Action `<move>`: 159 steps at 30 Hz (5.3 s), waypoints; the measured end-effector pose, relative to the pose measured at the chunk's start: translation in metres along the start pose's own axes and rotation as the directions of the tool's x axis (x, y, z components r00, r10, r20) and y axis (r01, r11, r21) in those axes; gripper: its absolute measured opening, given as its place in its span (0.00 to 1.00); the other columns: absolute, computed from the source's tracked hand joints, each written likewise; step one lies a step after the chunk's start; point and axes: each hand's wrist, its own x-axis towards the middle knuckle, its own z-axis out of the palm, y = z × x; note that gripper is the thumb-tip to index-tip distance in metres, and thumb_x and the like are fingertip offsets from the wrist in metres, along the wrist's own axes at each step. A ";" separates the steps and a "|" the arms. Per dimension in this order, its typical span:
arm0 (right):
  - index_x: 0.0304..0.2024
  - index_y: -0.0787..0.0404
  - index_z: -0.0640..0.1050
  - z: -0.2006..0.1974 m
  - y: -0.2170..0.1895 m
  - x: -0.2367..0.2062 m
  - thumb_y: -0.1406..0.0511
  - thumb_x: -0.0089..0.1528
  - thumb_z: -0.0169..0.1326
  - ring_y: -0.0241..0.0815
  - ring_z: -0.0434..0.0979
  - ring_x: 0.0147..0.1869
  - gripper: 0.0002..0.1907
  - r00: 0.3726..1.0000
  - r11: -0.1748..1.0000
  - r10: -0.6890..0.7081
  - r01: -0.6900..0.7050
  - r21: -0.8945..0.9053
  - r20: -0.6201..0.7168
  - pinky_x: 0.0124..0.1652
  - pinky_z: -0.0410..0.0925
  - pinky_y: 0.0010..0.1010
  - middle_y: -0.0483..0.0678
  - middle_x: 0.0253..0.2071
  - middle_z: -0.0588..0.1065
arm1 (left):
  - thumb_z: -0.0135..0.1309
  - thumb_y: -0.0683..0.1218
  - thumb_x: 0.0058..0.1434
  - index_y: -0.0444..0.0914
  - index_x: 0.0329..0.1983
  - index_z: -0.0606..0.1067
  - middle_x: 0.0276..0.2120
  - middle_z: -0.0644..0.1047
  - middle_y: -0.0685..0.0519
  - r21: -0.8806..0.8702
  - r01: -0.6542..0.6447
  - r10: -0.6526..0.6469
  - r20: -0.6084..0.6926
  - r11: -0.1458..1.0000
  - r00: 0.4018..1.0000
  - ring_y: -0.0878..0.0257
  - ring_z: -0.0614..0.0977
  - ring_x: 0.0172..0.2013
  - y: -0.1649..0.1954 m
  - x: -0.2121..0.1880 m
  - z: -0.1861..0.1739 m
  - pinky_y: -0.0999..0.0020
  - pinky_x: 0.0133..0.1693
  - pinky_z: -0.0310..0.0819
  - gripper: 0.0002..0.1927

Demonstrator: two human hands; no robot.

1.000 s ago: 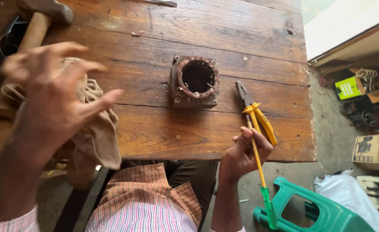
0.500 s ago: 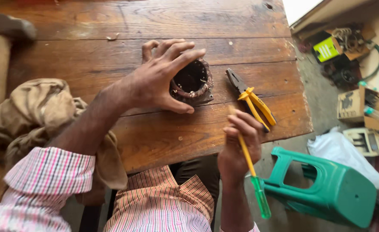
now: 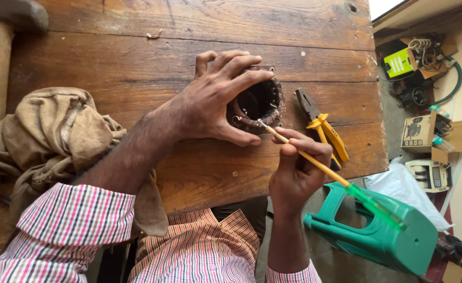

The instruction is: The person holds a cylindrical motor housing on a wooden workbench and uses a screwdriver to repeatedly scrape along its rim and around the protruding bolts, working around the circumference. They occasionally reposition the housing and briefly handle a cloth beside it while continuing to scrape the rim.

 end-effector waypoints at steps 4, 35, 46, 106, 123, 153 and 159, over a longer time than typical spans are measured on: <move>0.49 0.62 0.67 -0.003 0.000 0.004 0.63 0.72 0.59 0.43 0.81 0.48 0.15 0.999 0.999 0.029 -0.030 0.037 0.021 0.54 0.75 0.31 0.60 0.50 0.79 | 0.60 0.74 0.52 0.44 0.72 0.65 0.68 0.66 0.43 -0.014 0.021 -0.021 0.013 1.000 1.000 0.46 0.61 0.70 -0.003 -0.001 0.002 0.45 0.65 0.44 0.50; 0.47 0.60 0.68 -0.023 0.006 0.028 0.61 0.71 0.59 0.44 0.81 0.51 0.13 0.985 0.972 0.113 -0.136 0.193 0.127 0.58 0.74 0.37 0.56 0.46 0.79 | 0.47 0.60 0.62 0.45 0.74 0.63 0.72 0.63 0.44 -0.089 0.087 -0.080 0.072 0.992 0.994 0.48 0.59 0.72 0.001 0.000 0.005 0.46 0.68 0.43 0.36; 0.46 0.60 0.68 -0.026 0.017 0.038 0.61 0.71 0.59 0.42 0.81 0.52 0.14 0.968 0.968 0.122 -0.165 0.190 0.219 0.60 0.72 0.35 0.56 0.46 0.80 | 0.43 0.60 0.69 0.45 0.73 0.64 0.72 0.64 0.44 -0.081 0.101 -0.097 0.058 0.992 0.994 0.48 0.59 0.73 0.003 0.001 0.004 0.48 0.69 0.42 0.32; 0.47 0.63 0.71 -0.081 0.007 -0.013 0.67 0.70 0.55 0.36 0.77 0.51 0.07 0.985 0.994 0.083 -0.071 0.083 -0.150 0.53 0.70 0.26 0.53 0.48 0.79 | 0.62 0.55 0.51 0.41 0.42 0.82 0.62 0.69 0.48 0.608 0.044 -0.284 0.305 0.793 0.909 0.55 0.64 0.63 0.131 0.056 -0.006 0.42 0.59 0.46 0.19; 0.45 0.63 0.71 -0.112 0.000 -0.019 0.68 0.71 0.54 0.39 0.78 0.52 0.06 0.996 0.986 0.039 -0.026 0.168 -0.080 0.55 0.72 0.30 0.53 0.46 0.79 | 0.64 0.53 0.57 0.41 0.39 0.83 0.64 0.71 0.49 0.771 0.099 -0.055 -0.083 0.629 0.995 0.56 0.68 0.64 0.157 0.006 0.043 0.49 0.63 0.54 0.12; 0.47 0.63 0.69 -0.096 0.003 -0.024 0.65 0.72 0.53 0.34 0.77 0.48 0.08 0.983 0.991 0.088 -0.068 0.119 -0.164 0.52 0.72 0.26 0.52 0.46 0.79 | 0.64 0.54 0.46 0.51 0.28 0.88 0.74 0.53 0.44 0.160 0.675 -0.675 -0.064 0.721 0.735 0.45 0.45 0.69 0.129 0.027 0.025 0.37 0.62 0.31 0.09; 0.46 0.63 0.70 -0.096 0.002 -0.023 0.65 0.72 0.53 0.35 0.78 0.47 0.08 0.984 0.993 0.079 -0.063 0.104 -0.159 0.51 0.72 0.27 0.52 0.45 0.79 | 0.62 0.52 0.46 0.51 0.31 0.87 0.76 0.51 0.45 0.155 0.692 -0.705 0.043 0.705 0.708 0.46 0.46 0.71 0.107 0.043 0.021 0.38 0.62 0.35 0.10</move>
